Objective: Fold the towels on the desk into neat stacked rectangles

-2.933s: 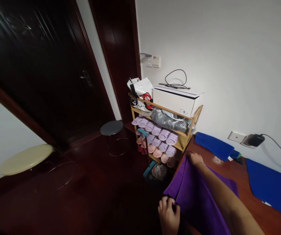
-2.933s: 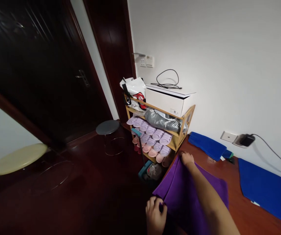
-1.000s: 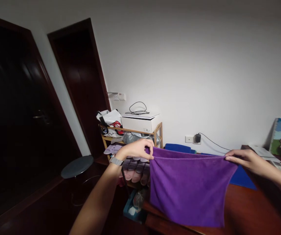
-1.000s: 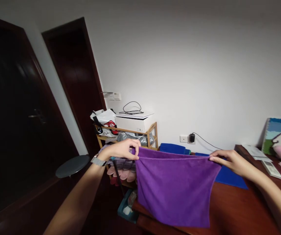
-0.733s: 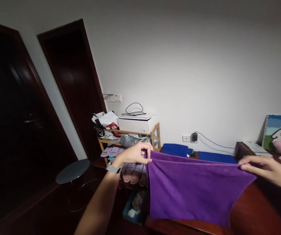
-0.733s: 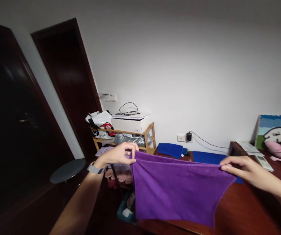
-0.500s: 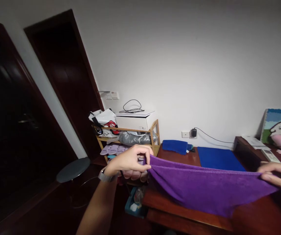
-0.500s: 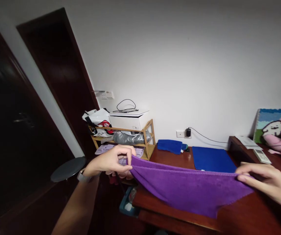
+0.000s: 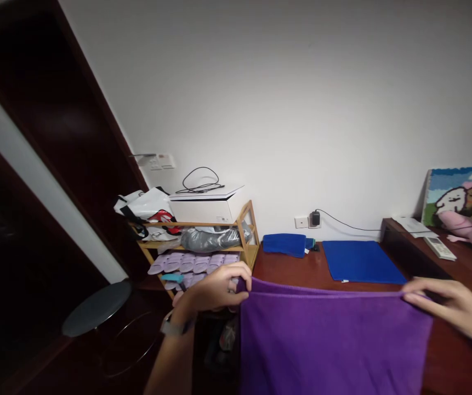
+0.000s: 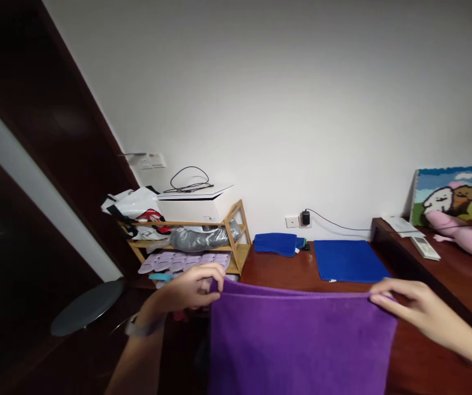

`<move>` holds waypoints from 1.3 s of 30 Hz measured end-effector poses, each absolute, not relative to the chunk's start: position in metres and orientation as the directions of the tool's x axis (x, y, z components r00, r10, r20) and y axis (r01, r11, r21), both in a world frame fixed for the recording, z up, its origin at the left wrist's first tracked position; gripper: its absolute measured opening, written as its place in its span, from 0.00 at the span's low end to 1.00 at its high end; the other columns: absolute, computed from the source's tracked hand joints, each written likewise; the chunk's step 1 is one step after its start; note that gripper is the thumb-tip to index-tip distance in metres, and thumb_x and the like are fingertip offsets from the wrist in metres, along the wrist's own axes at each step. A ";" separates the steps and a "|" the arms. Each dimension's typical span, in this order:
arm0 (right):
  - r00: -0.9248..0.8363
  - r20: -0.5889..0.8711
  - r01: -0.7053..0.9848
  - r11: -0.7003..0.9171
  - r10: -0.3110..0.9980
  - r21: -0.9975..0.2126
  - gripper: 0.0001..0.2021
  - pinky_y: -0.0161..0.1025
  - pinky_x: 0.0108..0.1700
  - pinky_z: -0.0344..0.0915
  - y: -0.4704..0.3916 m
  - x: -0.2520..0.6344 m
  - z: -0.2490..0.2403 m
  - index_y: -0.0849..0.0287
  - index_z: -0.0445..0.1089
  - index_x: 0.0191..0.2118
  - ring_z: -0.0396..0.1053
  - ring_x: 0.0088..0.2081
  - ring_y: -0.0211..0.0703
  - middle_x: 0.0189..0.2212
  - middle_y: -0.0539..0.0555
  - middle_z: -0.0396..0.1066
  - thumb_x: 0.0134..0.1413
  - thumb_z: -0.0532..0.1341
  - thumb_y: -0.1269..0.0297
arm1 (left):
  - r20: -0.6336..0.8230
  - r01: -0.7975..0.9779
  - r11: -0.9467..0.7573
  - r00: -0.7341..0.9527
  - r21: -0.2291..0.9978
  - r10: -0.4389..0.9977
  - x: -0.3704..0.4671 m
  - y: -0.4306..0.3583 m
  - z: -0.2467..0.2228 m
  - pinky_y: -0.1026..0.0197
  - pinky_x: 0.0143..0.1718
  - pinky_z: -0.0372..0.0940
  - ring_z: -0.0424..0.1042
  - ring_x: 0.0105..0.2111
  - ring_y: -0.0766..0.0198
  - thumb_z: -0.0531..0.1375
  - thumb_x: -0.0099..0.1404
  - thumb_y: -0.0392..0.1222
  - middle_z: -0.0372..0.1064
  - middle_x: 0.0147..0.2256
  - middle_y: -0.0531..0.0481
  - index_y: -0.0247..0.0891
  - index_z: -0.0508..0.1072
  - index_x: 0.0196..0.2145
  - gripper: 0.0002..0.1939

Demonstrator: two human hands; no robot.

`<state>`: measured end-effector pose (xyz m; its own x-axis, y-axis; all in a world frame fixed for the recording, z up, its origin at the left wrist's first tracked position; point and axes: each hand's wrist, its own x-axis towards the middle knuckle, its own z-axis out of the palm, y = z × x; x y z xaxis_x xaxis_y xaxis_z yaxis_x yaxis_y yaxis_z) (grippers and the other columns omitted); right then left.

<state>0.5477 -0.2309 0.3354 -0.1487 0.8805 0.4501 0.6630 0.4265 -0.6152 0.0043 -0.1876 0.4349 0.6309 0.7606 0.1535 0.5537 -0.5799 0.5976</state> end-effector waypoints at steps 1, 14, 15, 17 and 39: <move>-0.201 0.361 0.647 0.400 0.911 -0.649 0.19 0.40 0.45 0.75 -0.211 0.538 0.336 0.49 0.81 0.36 0.78 0.41 0.52 0.38 0.54 0.82 0.57 0.65 0.39 | 0.127 0.556 -0.555 0.627 0.619 0.769 0.006 -0.164 0.421 0.61 0.47 0.67 0.73 0.41 0.62 0.64 0.60 0.39 0.75 0.40 0.51 0.40 0.77 0.33 0.03; 0.110 0.160 0.869 -0.017 0.981 -0.495 0.18 0.53 0.55 0.68 -0.100 0.397 0.163 0.58 0.76 0.50 0.73 0.52 0.60 0.51 0.67 0.75 0.63 0.53 0.61 | 0.290 0.802 -0.229 0.073 0.552 0.954 0.070 -0.099 0.197 0.49 0.55 0.64 0.71 0.48 0.53 0.54 0.66 0.33 0.72 0.43 0.44 0.36 0.77 0.40 0.11; 0.109 0.129 0.876 -0.034 0.986 -0.481 0.17 0.54 0.53 0.70 -0.118 0.391 0.135 0.56 0.76 0.48 0.74 0.51 0.62 0.51 0.66 0.75 0.62 0.54 0.60 | 0.273 0.820 -0.192 0.046 0.539 0.961 0.068 -0.116 0.169 0.48 0.55 0.65 0.71 0.48 0.52 0.54 0.67 0.35 0.72 0.42 0.44 0.37 0.78 0.40 0.12; 0.079 0.109 0.904 -0.025 0.991 -0.426 0.16 0.55 0.52 0.71 -0.154 0.388 0.079 0.48 0.75 0.49 0.74 0.51 0.62 0.52 0.61 0.75 0.62 0.54 0.55 | 0.255 0.877 -0.146 0.028 0.458 0.966 0.059 -0.149 0.115 0.47 0.54 0.66 0.72 0.49 0.51 0.53 0.69 0.40 0.74 0.44 0.44 0.40 0.79 0.44 0.15; 0.081 0.135 0.526 0.072 0.987 -0.847 0.18 0.45 0.43 0.73 -0.245 0.445 0.009 0.50 0.76 0.31 0.77 0.36 0.52 0.31 0.54 0.79 0.56 0.55 0.44 | 0.124 0.702 -0.015 -0.105 0.712 0.987 0.011 -0.210 0.053 0.59 0.38 0.70 0.76 0.33 0.59 0.58 0.64 0.45 0.74 0.31 0.50 0.41 0.75 0.29 0.10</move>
